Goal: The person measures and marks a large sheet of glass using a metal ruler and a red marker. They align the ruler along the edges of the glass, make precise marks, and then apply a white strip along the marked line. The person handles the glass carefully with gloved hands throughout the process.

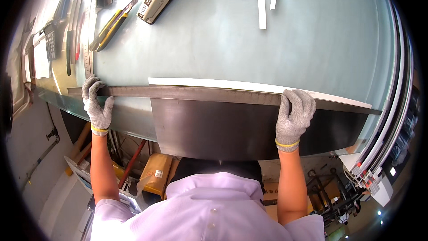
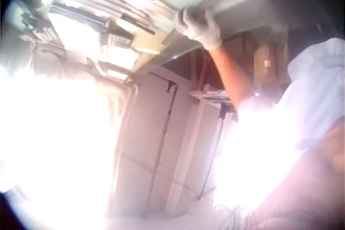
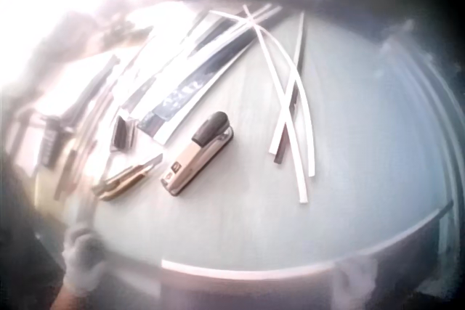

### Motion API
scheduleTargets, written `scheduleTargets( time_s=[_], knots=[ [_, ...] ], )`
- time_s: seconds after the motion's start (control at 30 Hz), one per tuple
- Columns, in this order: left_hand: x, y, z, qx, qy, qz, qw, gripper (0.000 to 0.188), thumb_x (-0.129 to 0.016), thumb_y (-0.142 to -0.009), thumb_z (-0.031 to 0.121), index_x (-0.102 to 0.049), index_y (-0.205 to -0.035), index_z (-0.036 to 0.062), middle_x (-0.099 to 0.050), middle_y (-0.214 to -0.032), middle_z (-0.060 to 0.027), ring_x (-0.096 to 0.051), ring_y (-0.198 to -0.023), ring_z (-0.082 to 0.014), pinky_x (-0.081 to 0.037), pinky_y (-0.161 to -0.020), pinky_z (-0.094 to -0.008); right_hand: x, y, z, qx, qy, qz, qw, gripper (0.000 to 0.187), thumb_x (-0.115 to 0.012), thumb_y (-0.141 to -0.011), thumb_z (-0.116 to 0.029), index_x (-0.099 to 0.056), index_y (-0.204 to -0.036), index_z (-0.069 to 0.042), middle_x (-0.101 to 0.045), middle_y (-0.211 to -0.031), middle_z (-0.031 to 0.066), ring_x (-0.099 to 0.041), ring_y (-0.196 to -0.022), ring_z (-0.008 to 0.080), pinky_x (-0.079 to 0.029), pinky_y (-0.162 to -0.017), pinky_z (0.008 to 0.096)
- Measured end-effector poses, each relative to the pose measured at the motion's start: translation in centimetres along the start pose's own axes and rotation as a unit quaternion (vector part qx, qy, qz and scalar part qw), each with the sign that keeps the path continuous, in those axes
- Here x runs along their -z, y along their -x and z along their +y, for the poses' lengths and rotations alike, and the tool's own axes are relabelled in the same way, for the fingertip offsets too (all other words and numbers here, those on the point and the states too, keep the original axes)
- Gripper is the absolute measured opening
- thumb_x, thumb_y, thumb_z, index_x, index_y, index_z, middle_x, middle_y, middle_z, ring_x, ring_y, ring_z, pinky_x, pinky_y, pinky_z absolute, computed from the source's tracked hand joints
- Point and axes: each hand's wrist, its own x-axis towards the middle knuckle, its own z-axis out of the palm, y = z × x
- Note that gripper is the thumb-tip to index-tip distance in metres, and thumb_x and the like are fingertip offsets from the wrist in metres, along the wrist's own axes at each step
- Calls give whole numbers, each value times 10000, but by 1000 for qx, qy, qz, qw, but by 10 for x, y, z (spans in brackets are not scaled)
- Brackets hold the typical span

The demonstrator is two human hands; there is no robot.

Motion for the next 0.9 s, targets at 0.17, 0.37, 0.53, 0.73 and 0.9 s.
scheduleTargets(
  time_s=[0.17,0.37,0.53,0.73,0.9],
  knots=[
    [-6,-3,-9,22,-7,34,999,194,-685,-809,-57,-674,-997,-14,-657,-1142,-172,-618,-1155,-376,-475,-1021,-454,-5,3,3,-3,-6,1,1000,205,-777,-785,43,-719,-967,-32,-687,-975,99,-635,-971,314,-498,-899,441],
    [-9,-3,-11,51,7,45,998,160,-682,-835,-85,-680,-979,-17,-667,-1098,-160,-641,-1124,-346,-488,-1008,-434,-6,1,3,-7,-3,-1,1000,201,-771,-789,53,-705,-960,-29,-687,-979,101,-637,-972,318,-495,-905,442],
    [-12,-2,-14,98,18,58,993,172,-709,-827,-77,-680,-987,-23,-658,-1133,-159,-644,-1114,-330,-503,-986,-417,-7,1,2,-12,-5,6,1000,200,-769,-790,57,-706,-960,-27,-689,-985,102,-636,-973,321,-493,-909,440],
    [-12,-6,-11,138,35,68,988,203,-710,-831,-89,-689,-1022,-25,-654,-1166,-151,-648,-1100,-298,-510,-980,-389,-7,1,3,-16,-2,2,1000,199,-769,-790,58,-706,-963,-17,-687,-983,104,-631,-977,316,-496,-907,443],
    [-10,-5,-17,99,27,61,993,229,-702,-843,-99,-707,-1059,-24,-657,-1180,-149,-657,-1095,-277,-518,-976,-371,-7,1,3,-19,-2,3,1000,200,-767,-790,60,-705,-963,-18,-684,-989,102,-625,-979,317,-497,-905,439]
  ],
)
